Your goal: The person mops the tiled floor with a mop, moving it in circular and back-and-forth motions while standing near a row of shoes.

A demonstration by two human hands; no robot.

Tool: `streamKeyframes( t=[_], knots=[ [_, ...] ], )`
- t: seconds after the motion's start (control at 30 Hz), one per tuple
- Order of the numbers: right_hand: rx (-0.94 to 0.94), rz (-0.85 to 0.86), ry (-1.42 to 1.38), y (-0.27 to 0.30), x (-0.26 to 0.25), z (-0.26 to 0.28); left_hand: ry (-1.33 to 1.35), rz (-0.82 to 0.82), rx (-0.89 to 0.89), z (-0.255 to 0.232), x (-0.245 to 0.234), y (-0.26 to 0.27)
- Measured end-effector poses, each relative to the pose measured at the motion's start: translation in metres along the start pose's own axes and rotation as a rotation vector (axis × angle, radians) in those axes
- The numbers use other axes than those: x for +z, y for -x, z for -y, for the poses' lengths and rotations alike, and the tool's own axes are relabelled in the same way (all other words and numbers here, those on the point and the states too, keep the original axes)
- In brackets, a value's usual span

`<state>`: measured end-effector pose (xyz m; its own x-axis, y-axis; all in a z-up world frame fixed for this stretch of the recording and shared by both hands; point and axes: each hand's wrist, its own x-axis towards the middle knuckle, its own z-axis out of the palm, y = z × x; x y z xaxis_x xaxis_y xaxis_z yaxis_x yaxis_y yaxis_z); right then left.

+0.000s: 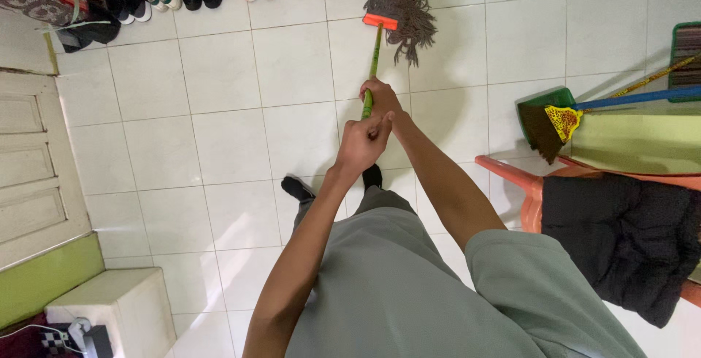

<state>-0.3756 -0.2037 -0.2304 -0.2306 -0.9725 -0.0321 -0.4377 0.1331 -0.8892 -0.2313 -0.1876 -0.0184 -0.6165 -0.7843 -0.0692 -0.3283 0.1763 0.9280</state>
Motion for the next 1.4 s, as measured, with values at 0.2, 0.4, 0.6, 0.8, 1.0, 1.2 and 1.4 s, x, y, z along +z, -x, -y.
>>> streamKeyframes(
  t=[0.2, 0.4, 0.6, 0.8, 1.0, 1.2, 1.4],
  knots=[
    [0.09, 0.058, 0.0, 0.001, 0.024, 0.024, -0.004, 0.022, 0.124, 0.005, -0.047, 0.01],
    [0.065, -0.007, 0.036, 0.001, 0.065, 0.053, -0.046, 0.203, -0.031, 0.013, -0.115, 0.018],
    [0.189, 0.05, 0.04, -0.006, 0.117, 0.084, -0.017, 0.229, -0.046, 0.025, -0.188, 0.026],
    [0.236, 0.076, 0.179, -0.011, 0.163, 0.124, 0.095, 0.297, -0.031, 0.052, -0.242, 0.034],
    [0.353, 0.014, 0.31, -0.028, 0.204, 0.141, 0.101, 0.276, 0.089, 0.093, -0.272, 0.032],
    [0.328, -0.156, 0.252, -0.043, 0.211, 0.143, 0.099, 0.373, 0.039, 0.096, -0.279, 0.01],
    [0.495, -0.041, 0.426, -0.064, 0.193, 0.146, 0.021, 0.307, 0.097, 0.094, -0.273, -0.013]
  ],
)
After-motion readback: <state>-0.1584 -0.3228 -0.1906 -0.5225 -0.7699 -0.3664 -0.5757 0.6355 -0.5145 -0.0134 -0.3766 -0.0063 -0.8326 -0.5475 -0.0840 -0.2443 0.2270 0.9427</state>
